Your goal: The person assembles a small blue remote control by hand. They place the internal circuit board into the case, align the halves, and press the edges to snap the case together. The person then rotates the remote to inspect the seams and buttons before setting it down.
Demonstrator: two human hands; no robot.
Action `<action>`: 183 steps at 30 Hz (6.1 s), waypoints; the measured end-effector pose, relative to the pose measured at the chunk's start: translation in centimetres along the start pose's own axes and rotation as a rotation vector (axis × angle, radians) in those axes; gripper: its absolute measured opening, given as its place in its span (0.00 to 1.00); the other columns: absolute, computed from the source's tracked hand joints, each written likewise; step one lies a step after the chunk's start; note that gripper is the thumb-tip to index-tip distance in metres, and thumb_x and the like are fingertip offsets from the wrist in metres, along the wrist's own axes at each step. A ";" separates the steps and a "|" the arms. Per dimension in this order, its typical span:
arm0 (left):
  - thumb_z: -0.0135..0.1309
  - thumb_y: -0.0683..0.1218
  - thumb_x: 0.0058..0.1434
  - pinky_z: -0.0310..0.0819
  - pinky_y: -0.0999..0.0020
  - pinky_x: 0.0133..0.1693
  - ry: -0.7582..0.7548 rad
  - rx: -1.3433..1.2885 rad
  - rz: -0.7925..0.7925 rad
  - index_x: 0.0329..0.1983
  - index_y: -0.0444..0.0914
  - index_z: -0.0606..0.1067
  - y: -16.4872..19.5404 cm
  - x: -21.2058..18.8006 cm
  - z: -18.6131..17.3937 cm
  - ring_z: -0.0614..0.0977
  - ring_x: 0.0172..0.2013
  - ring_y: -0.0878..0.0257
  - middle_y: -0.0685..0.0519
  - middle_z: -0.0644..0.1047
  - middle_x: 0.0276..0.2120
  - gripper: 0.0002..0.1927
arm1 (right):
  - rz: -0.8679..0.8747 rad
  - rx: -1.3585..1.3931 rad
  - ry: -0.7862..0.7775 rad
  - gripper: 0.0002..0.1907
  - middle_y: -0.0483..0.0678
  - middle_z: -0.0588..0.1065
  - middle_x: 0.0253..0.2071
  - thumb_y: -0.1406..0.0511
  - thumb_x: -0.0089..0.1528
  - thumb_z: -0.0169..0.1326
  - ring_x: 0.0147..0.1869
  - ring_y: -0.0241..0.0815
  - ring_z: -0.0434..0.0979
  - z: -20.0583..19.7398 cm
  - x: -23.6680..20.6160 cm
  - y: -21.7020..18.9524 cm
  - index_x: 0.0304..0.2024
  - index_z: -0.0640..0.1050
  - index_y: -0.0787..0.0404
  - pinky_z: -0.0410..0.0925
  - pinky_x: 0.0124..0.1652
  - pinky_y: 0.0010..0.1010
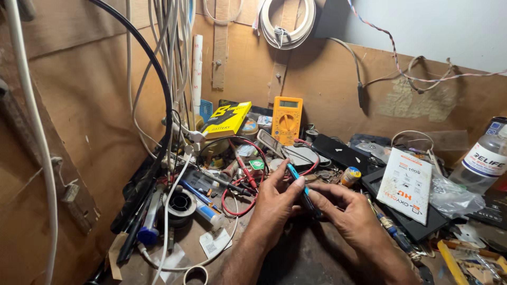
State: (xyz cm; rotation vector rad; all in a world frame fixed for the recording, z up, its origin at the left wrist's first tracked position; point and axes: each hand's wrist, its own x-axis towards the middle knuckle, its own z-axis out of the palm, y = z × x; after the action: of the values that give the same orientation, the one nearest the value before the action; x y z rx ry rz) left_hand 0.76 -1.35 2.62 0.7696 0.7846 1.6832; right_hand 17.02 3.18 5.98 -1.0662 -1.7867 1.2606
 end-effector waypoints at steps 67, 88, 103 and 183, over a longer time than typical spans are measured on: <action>0.62 0.37 0.58 0.81 0.73 0.35 0.123 -0.003 0.177 0.44 0.30 0.82 -1.7 0.9 -0.2 0.84 0.32 0.68 0.49 0.85 0.34 0.10 | -0.157 -0.139 0.218 0.13 0.46 0.84 0.37 0.67 0.58 0.62 0.38 0.29 0.79 1.4 -1.7 -2.0 0.45 0.85 0.66 0.73 0.39 0.24; 0.61 0.39 0.59 0.85 0.65 0.28 0.073 0.017 -0.017 0.44 0.28 0.82 -1.3 0.2 -0.5 0.86 0.28 0.63 0.47 0.85 0.33 0.11 | 0.063 0.150 0.136 0.12 0.51 0.84 0.32 0.67 0.59 0.63 0.31 0.34 0.79 -0.2 0.2 0.6 0.41 0.86 0.71 0.72 0.33 0.25; 0.59 0.47 0.60 0.82 0.68 0.25 0.101 -0.036 -0.047 0.51 0.32 0.81 0.1 -0.4 -0.4 0.85 0.23 0.63 0.48 0.85 0.31 0.19 | 0.180 0.416 -0.010 0.20 0.53 0.83 0.38 0.61 0.65 0.50 0.37 0.39 0.83 -0.9 -0.5 -0.2 0.47 0.82 0.72 0.75 0.41 0.31; 0.52 0.39 0.64 0.88 0.59 0.34 0.139 -0.341 0.005 0.53 0.28 0.68 -0.4 0.1 0.6 0.88 0.38 0.53 0.39 0.82 0.41 0.16 | 0.335 0.818 0.061 0.21 0.52 0.79 0.46 0.57 0.70 0.41 0.44 0.44 0.77 -2.7 2.4 0.4 0.57 0.76 0.61 0.70 0.45 0.39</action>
State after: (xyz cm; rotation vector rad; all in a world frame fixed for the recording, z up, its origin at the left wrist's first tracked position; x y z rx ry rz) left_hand 1.44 -1.07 2.66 0.4224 0.5663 1.8279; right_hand 18.42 6.47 6.56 -0.9037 -0.8863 1.8962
